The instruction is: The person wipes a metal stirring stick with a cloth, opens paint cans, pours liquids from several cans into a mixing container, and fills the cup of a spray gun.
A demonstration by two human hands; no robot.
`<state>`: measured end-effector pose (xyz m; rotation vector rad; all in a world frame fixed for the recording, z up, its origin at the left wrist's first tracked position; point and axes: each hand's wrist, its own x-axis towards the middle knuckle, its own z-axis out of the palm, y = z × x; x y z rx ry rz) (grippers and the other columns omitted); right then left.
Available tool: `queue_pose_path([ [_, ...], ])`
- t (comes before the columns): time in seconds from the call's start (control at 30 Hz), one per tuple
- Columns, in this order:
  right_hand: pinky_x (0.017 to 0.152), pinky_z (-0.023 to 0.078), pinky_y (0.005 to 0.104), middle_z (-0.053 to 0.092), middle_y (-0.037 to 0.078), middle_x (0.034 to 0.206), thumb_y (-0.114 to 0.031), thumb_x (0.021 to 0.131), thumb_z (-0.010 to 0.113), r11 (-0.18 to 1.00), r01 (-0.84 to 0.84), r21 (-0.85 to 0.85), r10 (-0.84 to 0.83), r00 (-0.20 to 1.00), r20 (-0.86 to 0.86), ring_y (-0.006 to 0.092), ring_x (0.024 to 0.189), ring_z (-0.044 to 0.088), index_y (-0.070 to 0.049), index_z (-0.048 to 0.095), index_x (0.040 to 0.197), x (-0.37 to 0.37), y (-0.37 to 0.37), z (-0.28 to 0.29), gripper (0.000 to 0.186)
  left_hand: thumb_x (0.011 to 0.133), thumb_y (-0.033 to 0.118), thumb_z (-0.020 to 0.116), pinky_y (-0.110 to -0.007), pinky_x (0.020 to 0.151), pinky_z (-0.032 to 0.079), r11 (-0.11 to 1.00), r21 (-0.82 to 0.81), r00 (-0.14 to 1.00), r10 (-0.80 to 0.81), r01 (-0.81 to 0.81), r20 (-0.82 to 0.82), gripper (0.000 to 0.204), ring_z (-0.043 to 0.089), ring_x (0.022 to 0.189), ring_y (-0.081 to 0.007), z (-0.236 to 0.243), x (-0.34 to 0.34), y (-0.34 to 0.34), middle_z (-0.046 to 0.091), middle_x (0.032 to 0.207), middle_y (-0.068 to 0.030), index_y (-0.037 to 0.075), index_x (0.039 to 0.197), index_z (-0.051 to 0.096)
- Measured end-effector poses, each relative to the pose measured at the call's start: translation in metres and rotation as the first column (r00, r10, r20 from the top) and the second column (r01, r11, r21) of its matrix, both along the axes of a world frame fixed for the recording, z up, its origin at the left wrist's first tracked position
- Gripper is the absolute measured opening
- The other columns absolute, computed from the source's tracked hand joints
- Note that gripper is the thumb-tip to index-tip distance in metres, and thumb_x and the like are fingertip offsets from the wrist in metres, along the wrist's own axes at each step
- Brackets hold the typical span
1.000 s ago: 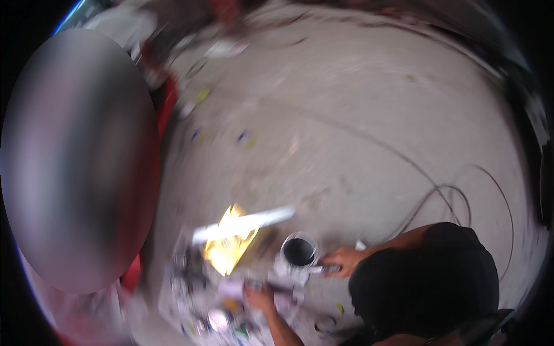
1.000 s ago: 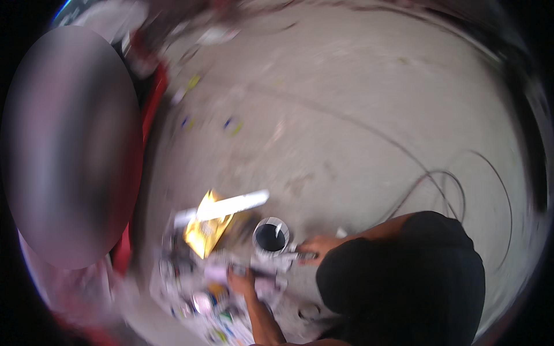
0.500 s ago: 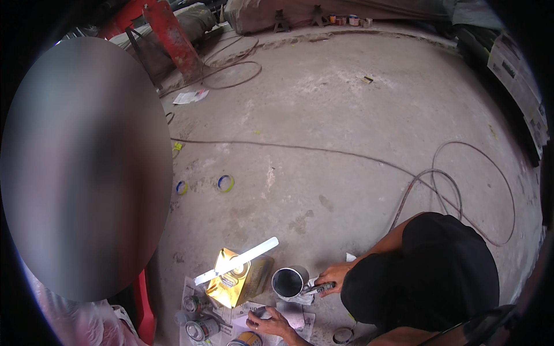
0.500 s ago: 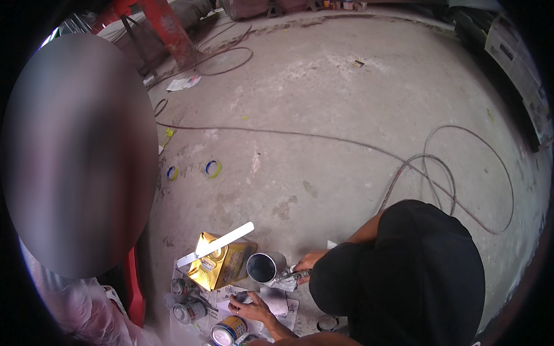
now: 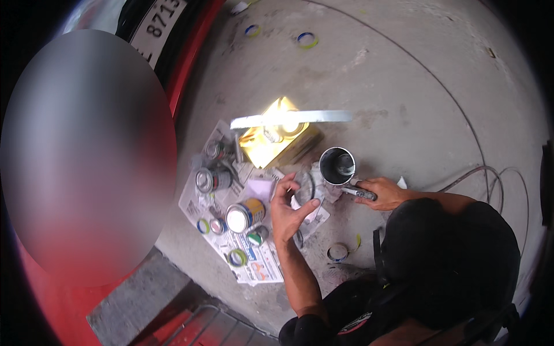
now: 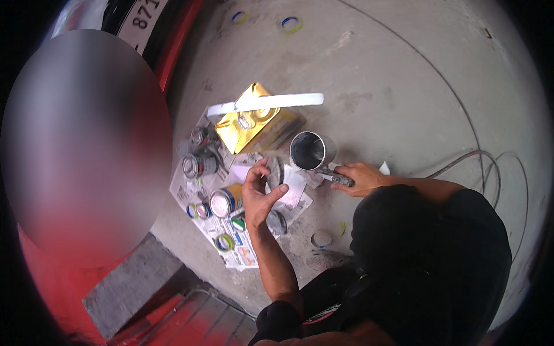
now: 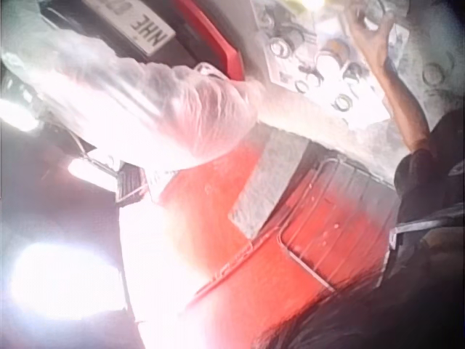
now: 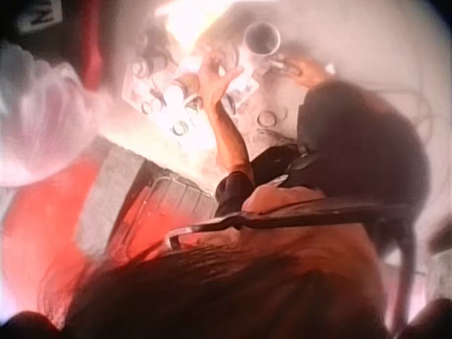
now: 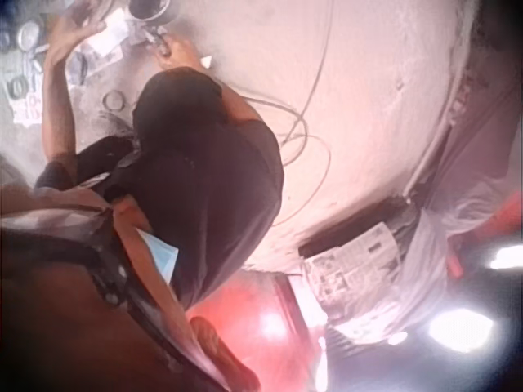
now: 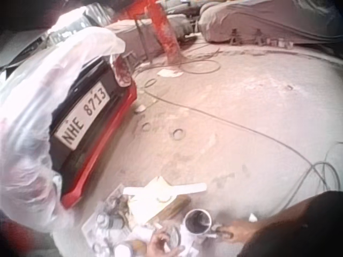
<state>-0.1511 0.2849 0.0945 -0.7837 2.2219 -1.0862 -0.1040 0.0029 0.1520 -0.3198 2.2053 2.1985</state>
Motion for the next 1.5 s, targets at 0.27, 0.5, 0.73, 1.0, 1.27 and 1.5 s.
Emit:
queue_pose_path([
  [0.27,0.072,0.05,0.048,0.064,0.019,0.091,-0.046,0.089,0.061,0.98,-0.161,0.119,0.157,0.987,0.035,0.0402,0.082,0.064,-0.004,0.061,0.111,0.011,-0.002,0.014,0.048,0.064,0.023,0.088,-0.041,0.101,0.042,0.801,-0.582,0.988,-0.15,0.138,0.028,0.078,0.05,0.123,-0.034,0.059,-0.002,0.057,0.047,0.137,-0.0163,0.007,0.132,0.052],
  [0.5,0.069,0.05,0.0476,0.064,0.018,0.087,-0.043,0.088,0.064,0.985,-0.126,0.114,0.124,0.992,0.025,0.0409,0.078,0.063,-0.004,0.063,0.103,0.013,0.01,0.005,0.042,0.083,0.021,0.074,-0.044,0.107,0.035,0.804,-0.579,0.975,-0.213,0.139,-0.062,0.065,0.034,0.133,-0.0407,0.021,-0.001,0.083,0.025,0.148,-0.0237,0.008,0.139,0.045],
  [0.73,0.069,0.05,0.0483,0.066,0.019,0.087,-0.041,0.087,0.066,0.994,-0.107,-0.015,0.108,0.993,0.056,0.0397,0.079,0.064,-0.006,0.065,0.102,0.018,-0.007,0.001,0.038,0.088,0.02,0.063,-0.049,0.11,0.028,0.612,-0.79,0.968,-0.176,-0.036,-0.18,0.057,0.03,0.132,-0.0463,0.013,0.003,0.084,0.028,0.143,-0.0299,0.006,0.14,0.044],
  [1.0,0.076,0.053,0.0419,0.068,0.02,0.095,-0.036,0.088,0.066,0.966,-0.235,-0.105,0.233,0.972,-0.031,0.0371,0.085,0.066,-0.007,0.065,0.115,0.017,0.02,-0.015,0.039,0.082,0.024,0.067,-0.059,0.106,0.031,0.617,-0.747,0.915,-0.105,-0.247,-0.389,0.046,0.046,0.115,-0.0485,-0.01,-0.006,0.102,0.048,0.125,-0.0306,0.004,0.123,0.061],
  [1.27,0.071,0.049,0.0445,0.067,0.022,0.093,-0.036,0.089,0.066,0.948,-0.28,-0.152,0.298,0.949,0.107,0.0388,0.084,0.064,-0.004,0.062,0.114,0.018,0.015,-0.013,0.041,0.083,0.008,0.065,-0.051,0.101,0.038,0.556,-0.648,0.788,0.02,-0.52,-0.615,0.031,0.049,0.118,-0.0408,0.034,0.008,0.116,0.051,0.126,-0.0246,0.002,0.113,0.061],
  [1.5,0.074,0.051,0.044,0.067,0.02,0.094,-0.039,0.09,0.064,0.969,-0.241,-0.055,0.244,0.969,0.048,0.0384,0.084,0.064,-0.004,0.064,0.112,0.018,0.025,-0.007,0.041,0.089,0.029,0.059,-0.038,0.084,0.045,0.888,-0.217,0.474,0.001,-0.404,-0.881,0.037,0.054,0.09,-0.0244,0.199,0.012,0.054,0.059,0.1,-0.018,-0.001,0.109,0.055],
])
